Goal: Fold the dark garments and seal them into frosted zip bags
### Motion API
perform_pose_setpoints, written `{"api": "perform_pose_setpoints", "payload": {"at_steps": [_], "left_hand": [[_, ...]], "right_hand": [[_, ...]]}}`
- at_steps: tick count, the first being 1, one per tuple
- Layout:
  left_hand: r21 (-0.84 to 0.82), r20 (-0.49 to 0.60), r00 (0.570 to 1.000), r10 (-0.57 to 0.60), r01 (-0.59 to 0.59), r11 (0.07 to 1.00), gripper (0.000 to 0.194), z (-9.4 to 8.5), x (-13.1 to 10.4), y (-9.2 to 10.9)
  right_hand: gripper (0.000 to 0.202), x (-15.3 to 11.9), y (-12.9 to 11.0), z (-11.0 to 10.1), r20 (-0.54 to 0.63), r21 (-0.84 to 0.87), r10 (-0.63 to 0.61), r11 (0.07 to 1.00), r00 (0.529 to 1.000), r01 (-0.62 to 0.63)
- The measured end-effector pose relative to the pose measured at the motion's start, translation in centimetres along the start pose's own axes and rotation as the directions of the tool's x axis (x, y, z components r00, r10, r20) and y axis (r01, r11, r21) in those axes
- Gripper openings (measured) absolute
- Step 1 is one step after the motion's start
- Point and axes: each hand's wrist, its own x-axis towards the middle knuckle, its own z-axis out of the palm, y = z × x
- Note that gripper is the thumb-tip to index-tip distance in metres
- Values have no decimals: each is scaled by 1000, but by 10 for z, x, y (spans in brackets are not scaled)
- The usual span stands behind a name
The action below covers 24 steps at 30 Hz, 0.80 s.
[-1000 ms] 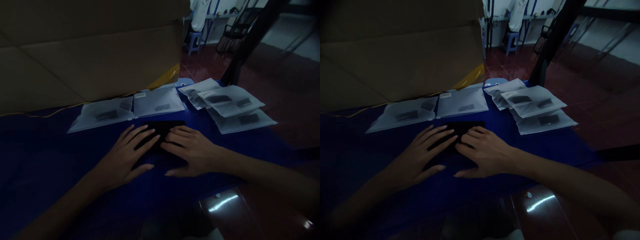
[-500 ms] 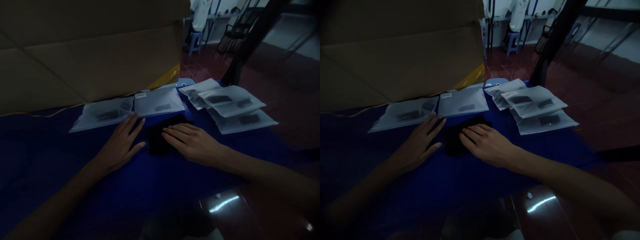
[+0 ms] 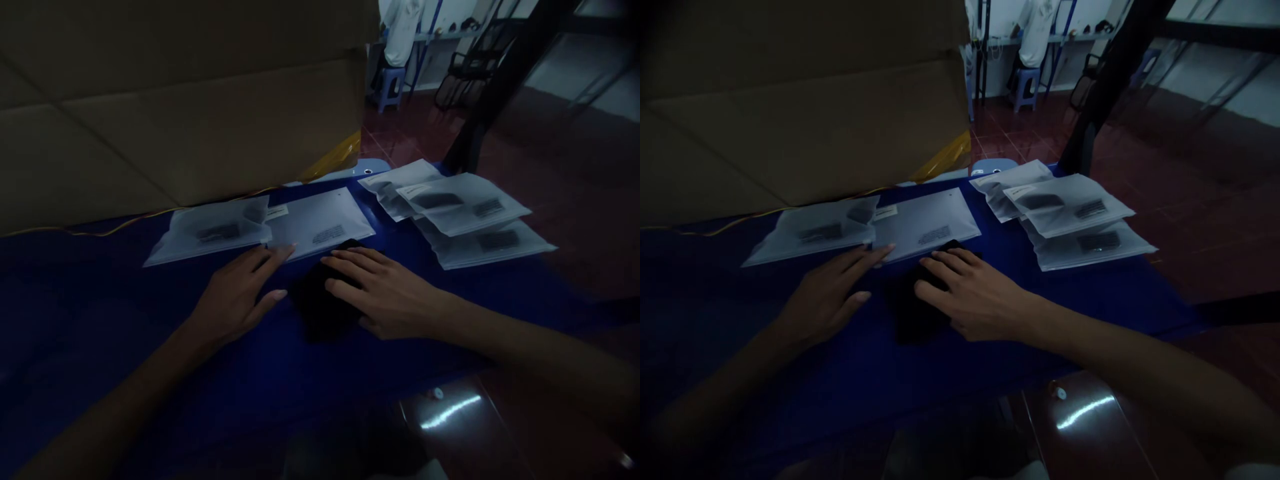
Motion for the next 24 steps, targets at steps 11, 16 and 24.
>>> {"api": "perform_pose_setpoints", "payload": {"at_steps": [11,16,24], "left_hand": [[90,-193,981,30,-12,996,33,11,5,6],[124,-219,974,65,-38,992,29,7,0,7],[286,-202,960,193,-130,949,28,8,-9,11]], "right_hand": [[31,2,-8,7,-258,-166,-374,925,891,341],[31,3,-6,6,-246,-201,-344,933,906,300],[26,3,-3,9,-303,-223,-360,927,882,301]]}}
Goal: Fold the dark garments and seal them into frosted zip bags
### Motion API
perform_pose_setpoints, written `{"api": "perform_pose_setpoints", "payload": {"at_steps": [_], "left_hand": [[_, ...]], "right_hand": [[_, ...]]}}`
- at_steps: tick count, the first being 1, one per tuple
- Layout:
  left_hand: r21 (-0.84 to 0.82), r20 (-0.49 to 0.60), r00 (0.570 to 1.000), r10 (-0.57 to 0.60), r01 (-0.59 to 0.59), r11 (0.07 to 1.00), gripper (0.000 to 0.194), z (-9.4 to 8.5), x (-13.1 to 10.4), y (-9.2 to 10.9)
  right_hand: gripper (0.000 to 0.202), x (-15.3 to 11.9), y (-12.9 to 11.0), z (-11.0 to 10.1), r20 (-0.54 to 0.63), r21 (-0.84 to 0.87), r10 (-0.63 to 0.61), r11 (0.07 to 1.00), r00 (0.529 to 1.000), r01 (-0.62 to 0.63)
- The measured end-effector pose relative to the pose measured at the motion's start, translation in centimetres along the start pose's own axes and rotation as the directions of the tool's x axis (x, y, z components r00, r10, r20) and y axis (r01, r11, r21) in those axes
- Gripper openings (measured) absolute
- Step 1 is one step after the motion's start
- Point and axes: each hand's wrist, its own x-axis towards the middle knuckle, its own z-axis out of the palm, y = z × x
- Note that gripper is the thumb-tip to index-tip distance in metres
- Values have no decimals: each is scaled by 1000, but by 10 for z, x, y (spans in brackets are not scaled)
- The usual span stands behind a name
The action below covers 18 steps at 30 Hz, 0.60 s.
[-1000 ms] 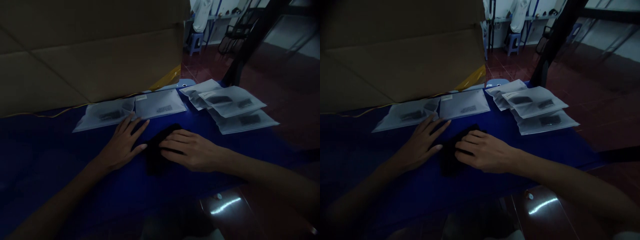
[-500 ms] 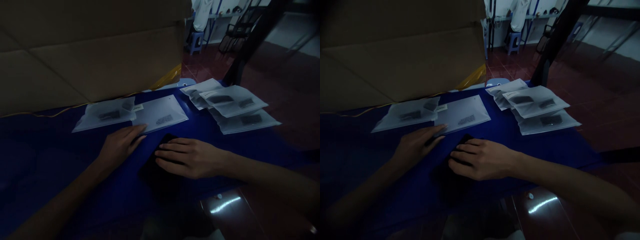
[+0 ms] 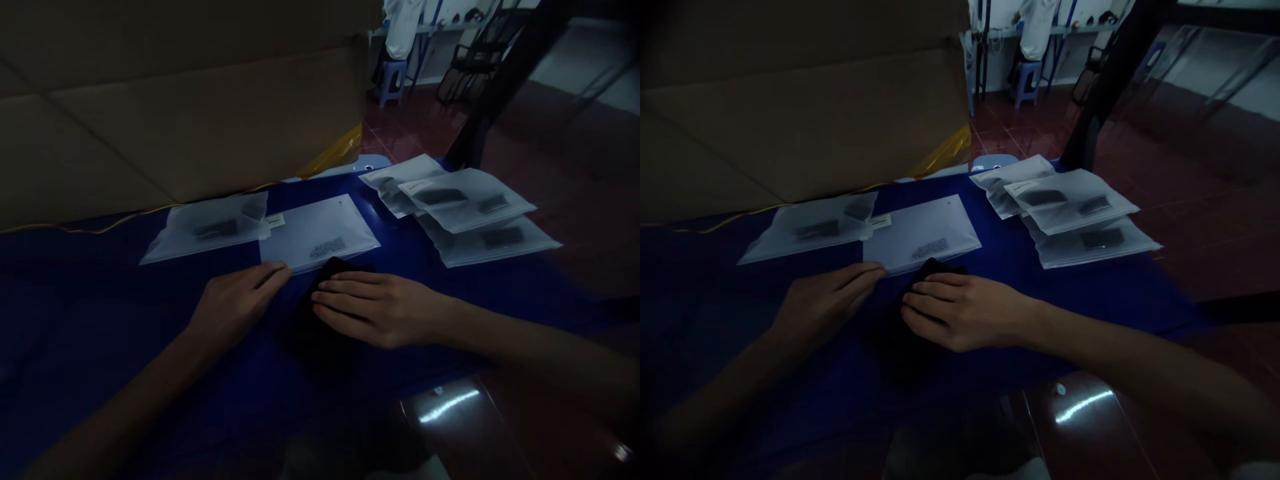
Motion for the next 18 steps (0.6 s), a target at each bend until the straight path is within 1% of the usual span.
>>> {"api": "perform_pose_setpoints", "payload": {"at_steps": [3,5,8,11,13,15,18], "left_hand": [[6,5,999,38,-39,999,33,-3,-1,2],[-4,-14,999,43,-43,999,33,-6,-2,3],[-74,-41,999,25,-28,997,35,-10,-3,6],[-130,-65,998,-2,-6,991,35,-12,-4,10],[-113,-77,997,-5,-3,994,31,-12,-3,13],[-101,-84,996,-8,-1,995,29,-12,-2,16],[-137,-89,996,-7,-5,991,28,-12,-1,19]], "right_hand": [[24,1,-1,0,-39,19,9,1000,999,-8],[24,2,-2,-1,-95,47,25,999,995,-21],[26,3,-3,-2,-212,69,81,995,974,-68],[29,3,-5,0,-266,32,116,993,957,-112],[28,3,-6,3,-244,20,119,993,962,-118],[26,2,-6,6,-180,39,100,995,979,-94],[27,2,-6,11,-102,81,55,996,993,-47]]}}
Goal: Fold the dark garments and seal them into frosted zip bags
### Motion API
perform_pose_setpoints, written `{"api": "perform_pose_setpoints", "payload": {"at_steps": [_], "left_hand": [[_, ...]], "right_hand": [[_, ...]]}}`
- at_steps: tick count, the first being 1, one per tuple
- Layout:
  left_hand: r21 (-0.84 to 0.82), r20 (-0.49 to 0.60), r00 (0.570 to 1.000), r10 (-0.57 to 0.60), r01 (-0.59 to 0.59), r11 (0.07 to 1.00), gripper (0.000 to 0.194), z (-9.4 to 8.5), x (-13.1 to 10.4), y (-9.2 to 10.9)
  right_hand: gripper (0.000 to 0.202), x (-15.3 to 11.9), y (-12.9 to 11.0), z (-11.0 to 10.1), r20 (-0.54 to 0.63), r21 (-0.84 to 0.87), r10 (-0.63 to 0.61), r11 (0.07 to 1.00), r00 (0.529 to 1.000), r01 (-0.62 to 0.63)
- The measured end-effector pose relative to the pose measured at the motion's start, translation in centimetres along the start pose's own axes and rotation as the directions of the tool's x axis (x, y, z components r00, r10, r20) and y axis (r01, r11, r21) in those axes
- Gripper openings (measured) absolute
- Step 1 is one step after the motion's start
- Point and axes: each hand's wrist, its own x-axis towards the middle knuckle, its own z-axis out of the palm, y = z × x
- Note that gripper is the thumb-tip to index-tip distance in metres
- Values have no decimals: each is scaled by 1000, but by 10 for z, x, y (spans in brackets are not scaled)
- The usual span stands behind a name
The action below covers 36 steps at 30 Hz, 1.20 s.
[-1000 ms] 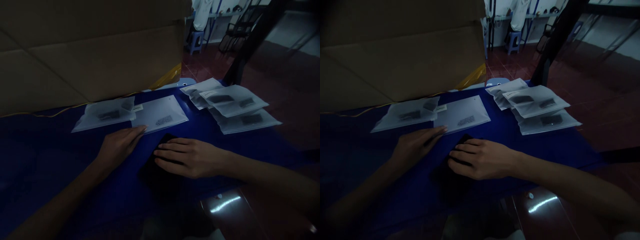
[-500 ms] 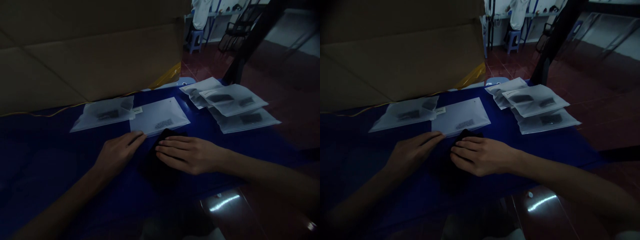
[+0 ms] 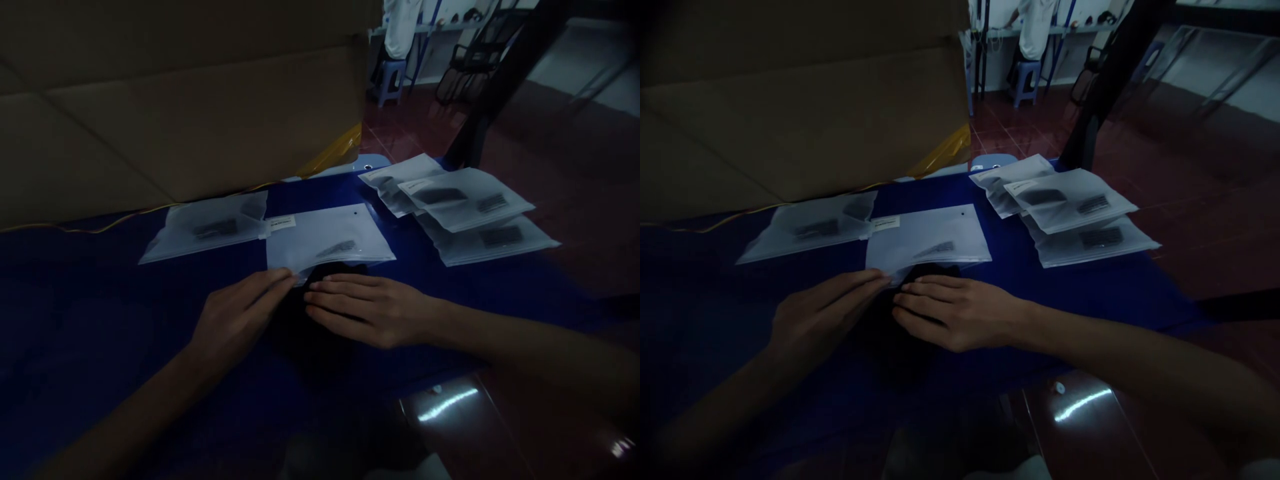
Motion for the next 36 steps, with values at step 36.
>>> {"api": "perform_pose_setpoints", "payload": {"at_steps": [36], "left_hand": [[-107,-39,979,-202,197,975,10,-15,13,22]], "right_hand": [[40,-5,11,-1,353,-105,253,967,901,-231]]}}
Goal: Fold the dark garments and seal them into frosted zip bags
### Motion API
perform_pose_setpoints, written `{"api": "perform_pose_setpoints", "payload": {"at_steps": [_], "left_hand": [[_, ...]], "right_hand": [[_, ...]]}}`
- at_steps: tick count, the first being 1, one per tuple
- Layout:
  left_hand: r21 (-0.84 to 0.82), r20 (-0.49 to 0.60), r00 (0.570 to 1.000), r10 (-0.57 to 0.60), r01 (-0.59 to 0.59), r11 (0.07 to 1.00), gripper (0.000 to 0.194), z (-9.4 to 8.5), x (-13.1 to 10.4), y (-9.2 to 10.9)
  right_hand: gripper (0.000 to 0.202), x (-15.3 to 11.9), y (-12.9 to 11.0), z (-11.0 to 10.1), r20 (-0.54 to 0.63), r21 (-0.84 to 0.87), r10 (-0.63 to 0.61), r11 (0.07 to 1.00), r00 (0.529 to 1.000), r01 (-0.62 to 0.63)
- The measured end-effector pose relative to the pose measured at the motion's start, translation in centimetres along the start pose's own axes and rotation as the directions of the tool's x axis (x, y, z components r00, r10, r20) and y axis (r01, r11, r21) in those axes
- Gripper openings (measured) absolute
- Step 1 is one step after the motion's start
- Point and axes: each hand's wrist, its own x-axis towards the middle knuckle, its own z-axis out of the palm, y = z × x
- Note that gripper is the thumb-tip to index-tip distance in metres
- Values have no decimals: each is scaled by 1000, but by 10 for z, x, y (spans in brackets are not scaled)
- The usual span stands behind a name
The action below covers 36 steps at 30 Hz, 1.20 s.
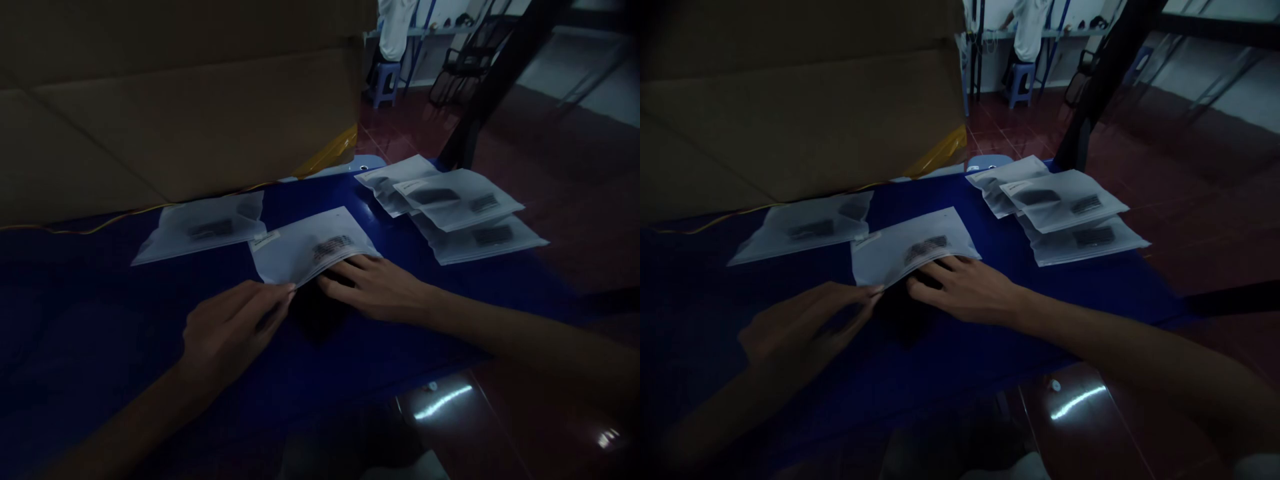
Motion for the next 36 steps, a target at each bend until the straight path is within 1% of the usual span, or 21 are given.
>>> {"api": "perform_pose_setpoints", "payload": {"at_steps": [4,7,10,12,14,16,18,19,20,21,23,26,28,29,32,34,36], "left_hand": [[23,-33,999,14,-13,1000,8,-3,1,4],[20,-16,999,37,-36,999,10,-2,2,5],[9,-10,998,67,-67,998,9,1,2,3],[36,-14,998,58,-58,998,8,3,2,-1],[76,-23,999,42,-40,996,9,4,3,-5],[110,-28,999,40,-37,993,8,4,3,-8],[130,-30,999,46,-42,991,9,2,4,-9],[135,-31,998,48,-43,990,10,1,4,-10],[139,-30,999,45,-41,989,11,0,4,-10],[141,-36,998,45,-39,989,11,-1,5,-10],[150,-35,998,50,-44,988,13,-2,5,-8],[148,-45,998,53,-46,988,11,-3,5,-5],[127,-37,997,61,-56,990,9,-2,4,-3],[115,-37,996,86,-81,990,9,-1,4,-2],[119,-43,987,155,-149,982,11,0,4,-3],[130,-63,988,141,-132,983,12,0,5,-6],[121,-73,992,99,-90,989,12,0,6,-8]], "right_hand": [[48,2,-7,1,-19,-140,128,982,992,-129],[52,3,-13,0,-18,-216,220,952,975,-219],[50,3,-16,-1,-37,-264,254,930,966,-255],[49,2,-16,-1,-61,-258,235,935,970,-243],[46,0,-13,-1,-73,-196,174,963,982,-185],[43,-2,-9,-1,-99,-137,41,989,994,-54],[35,-3,-5,-2,-120,-128,-91,989,989,75],[30,-3,-4,-3,-109,-132,-126,985,986,111],[26,-3,-4,-4,-84,-130,-130,984,988,119],[24,-2,-5,-5,-50,-119,-104,988,993,97],[28,0,-8,-5,9,-97,-12,995,1000,12],[40,3,-12,-3,24,-77,129,989,991,-127],[44,4,-12,0,29,-56,184,982,983,-182],[45,5,-12,1,31,-43,198,980,980,-197],[47,4,-10,3,4,-34,179,983,984,-178],[43,2,-11,3,-49,-75,130,988,990,-133],[38,1,-13,2,-112,-133,85,986,990,-100]]}}
